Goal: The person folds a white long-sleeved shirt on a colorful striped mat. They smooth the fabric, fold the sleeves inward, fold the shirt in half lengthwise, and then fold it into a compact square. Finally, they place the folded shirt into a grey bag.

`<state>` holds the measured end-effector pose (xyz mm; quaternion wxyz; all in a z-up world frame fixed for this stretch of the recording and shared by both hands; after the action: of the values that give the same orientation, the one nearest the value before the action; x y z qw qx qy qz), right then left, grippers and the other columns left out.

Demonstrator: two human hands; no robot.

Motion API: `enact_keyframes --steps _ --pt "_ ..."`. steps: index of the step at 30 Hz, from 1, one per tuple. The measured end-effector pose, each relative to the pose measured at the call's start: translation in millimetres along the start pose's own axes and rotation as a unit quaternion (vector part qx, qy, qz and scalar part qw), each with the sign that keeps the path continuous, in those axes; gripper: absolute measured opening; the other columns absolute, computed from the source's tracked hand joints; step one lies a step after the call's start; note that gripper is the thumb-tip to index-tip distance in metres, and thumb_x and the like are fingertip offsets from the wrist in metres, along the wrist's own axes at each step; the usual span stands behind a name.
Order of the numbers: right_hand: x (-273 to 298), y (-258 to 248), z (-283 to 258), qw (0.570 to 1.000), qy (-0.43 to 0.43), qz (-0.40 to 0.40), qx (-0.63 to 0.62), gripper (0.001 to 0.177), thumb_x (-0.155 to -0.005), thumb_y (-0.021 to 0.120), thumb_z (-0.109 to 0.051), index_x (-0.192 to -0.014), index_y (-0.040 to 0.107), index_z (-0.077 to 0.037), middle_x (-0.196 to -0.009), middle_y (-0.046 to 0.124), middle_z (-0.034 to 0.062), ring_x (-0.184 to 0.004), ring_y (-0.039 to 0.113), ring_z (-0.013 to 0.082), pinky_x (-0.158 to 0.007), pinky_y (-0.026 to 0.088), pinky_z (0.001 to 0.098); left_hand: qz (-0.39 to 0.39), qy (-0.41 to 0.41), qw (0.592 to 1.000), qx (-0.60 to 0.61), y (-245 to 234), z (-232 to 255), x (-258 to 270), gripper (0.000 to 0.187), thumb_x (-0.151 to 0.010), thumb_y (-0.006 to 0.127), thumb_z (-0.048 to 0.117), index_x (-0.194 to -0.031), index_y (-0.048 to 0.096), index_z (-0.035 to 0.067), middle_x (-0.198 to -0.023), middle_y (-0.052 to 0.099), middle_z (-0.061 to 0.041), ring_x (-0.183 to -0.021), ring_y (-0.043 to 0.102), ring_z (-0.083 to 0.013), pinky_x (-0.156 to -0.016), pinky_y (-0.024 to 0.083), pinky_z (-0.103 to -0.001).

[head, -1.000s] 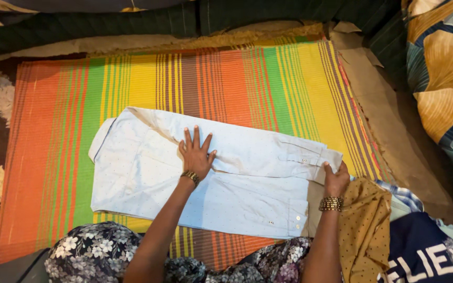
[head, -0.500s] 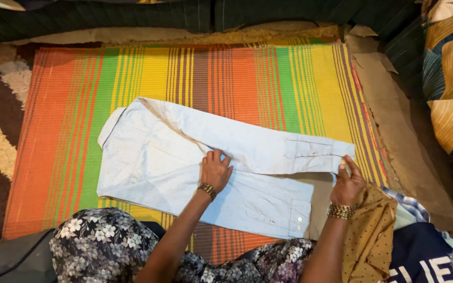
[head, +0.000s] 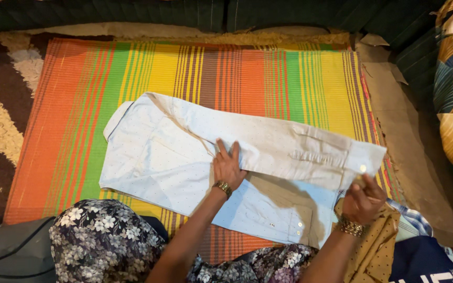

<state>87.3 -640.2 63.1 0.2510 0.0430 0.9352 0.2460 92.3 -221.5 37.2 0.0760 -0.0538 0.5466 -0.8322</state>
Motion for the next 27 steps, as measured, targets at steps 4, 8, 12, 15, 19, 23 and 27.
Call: enact_keyframes --steps 4,8,12,15,19,23,27 --pt "-0.8 -17.3 0.9 0.999 -0.002 -0.035 -0.028 0.029 -0.089 0.06 0.023 -0.11 0.075 0.008 -0.094 0.073 0.0151 -0.079 0.07 0.0184 -0.075 0.055 0.0255 -0.059 -0.018 0.987 0.147 -7.0 -10.2 -27.6 0.12 -0.064 0.087 0.037 -0.16 0.016 0.027 -0.163 -0.006 -0.039 -0.102 0.066 -0.0481 -0.084 0.057 -0.046" --pt "-2.1 13.9 -10.1 0.993 0.008 -0.102 -0.057 0.028 -0.088 0.058 0.024 -0.102 0.078 0.011 -0.082 0.073 0.0165 -0.07 0.069 0.0181 -0.07 0.056 0.0268 -0.112 0.148 0.964 0.191 -19.4 -14.0 -47.5 0.136 -0.055 0.093 0.015 -0.159 0.006 0.022 -0.156 -0.02 -0.043 -0.112 0.054 -0.0568 -0.082 0.057 -0.045" --pt "-6.8 59.6 -20.2 0.99 0.02 -0.14 0.004 0.035 -0.08 0.056 0.021 -0.098 0.079 0.003 -0.092 0.074 0.0251 -0.077 0.072 0.0259 -0.078 0.056 0.0337 -0.067 0.13 0.989 0.026 -41.5 -22.5 -75.6 0.114 -0.07 0.069 -0.006 -0.163 0.017 0.035 -0.175 0.005 -0.015 -0.126 0.057 -0.0415 -0.096 0.054 -0.051" --pt "-5.4 95.3 -32.0 0.974 0.017 -0.227 0.004 0.038 -0.073 0.058 0.017 -0.095 0.082 -0.002 -0.085 0.075 0.0227 -0.079 0.073 0.0292 -0.085 0.052 0.0409 -0.047 0.232 0.966 -0.102 -36.2 -20.1 -105.6 0.114 -0.069 0.068 -0.01 -0.16 0.02 0.038 -0.169 0.02 -0.002 -0.153 0.031 -0.0376 -0.107 0.037 -0.062" --pt "-2.9 111.9 -39.1 0.954 -0.001 -0.298 0.012 0.03 -0.082 0.063 0.012 -0.092 0.084 -0.008 -0.081 0.08 0.018 -0.073 0.074 0.0238 -0.084 0.045 0.0435 -0.158 0.199 0.947 -0.197 -4.1 -72.8 -158.0 0.096 -0.085 0.062 0.0 -0.162 0.017 0.036 -0.161 0.036 0.0 -0.153 0.025 -0.0324 -0.117 0.016 -0.073" --pt "-7.0 88.0 -38.4 0.957 0.0 -0.284 -0.058 0.024 -0.083 0.067 0.003 -0.09 0.084 -0.012 -0.095 0.079 0.0195 -0.086 0.076 0.0308 -0.09 0.046 0.0472 -0.091 0.164 0.944 -0.271 -19.9 -131.5 -181.9 0.079 -0.088 0.068 0.015 -0.156 0.03 0.027 -0.154 0.047 -0.014 -0.143 0.042 -0.0418 -0.111 0.029 -0.069" --pt "-9.8 61.5 -32.8 0.933 -0.004 -0.327 -0.148 0.012 -0.088 0.074 -0.005 -0.087 0.086 -0.007 -0.098 0.08 0.0177 -0.097 0.075 0.0339 -0.092 0.045 0.0461 -0.144 0.075 0.964 -0.211 -56.9 -166.0 -165.8 0.099 -0.077 0.078 0.018 -0.158 0.024 0.034 -0.155 0.041 -0.012 -0.123 0.057 -0.0394 -0.103 0.04 -0.062"
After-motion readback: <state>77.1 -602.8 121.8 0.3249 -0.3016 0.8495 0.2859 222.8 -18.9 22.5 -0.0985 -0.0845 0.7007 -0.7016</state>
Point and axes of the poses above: each hand's wrist, its own x-axis away from the middle knuckle, its own y-axis out of the palm, z = x × y, the point moved 7 cm from there along -x, towards the middle knuckle
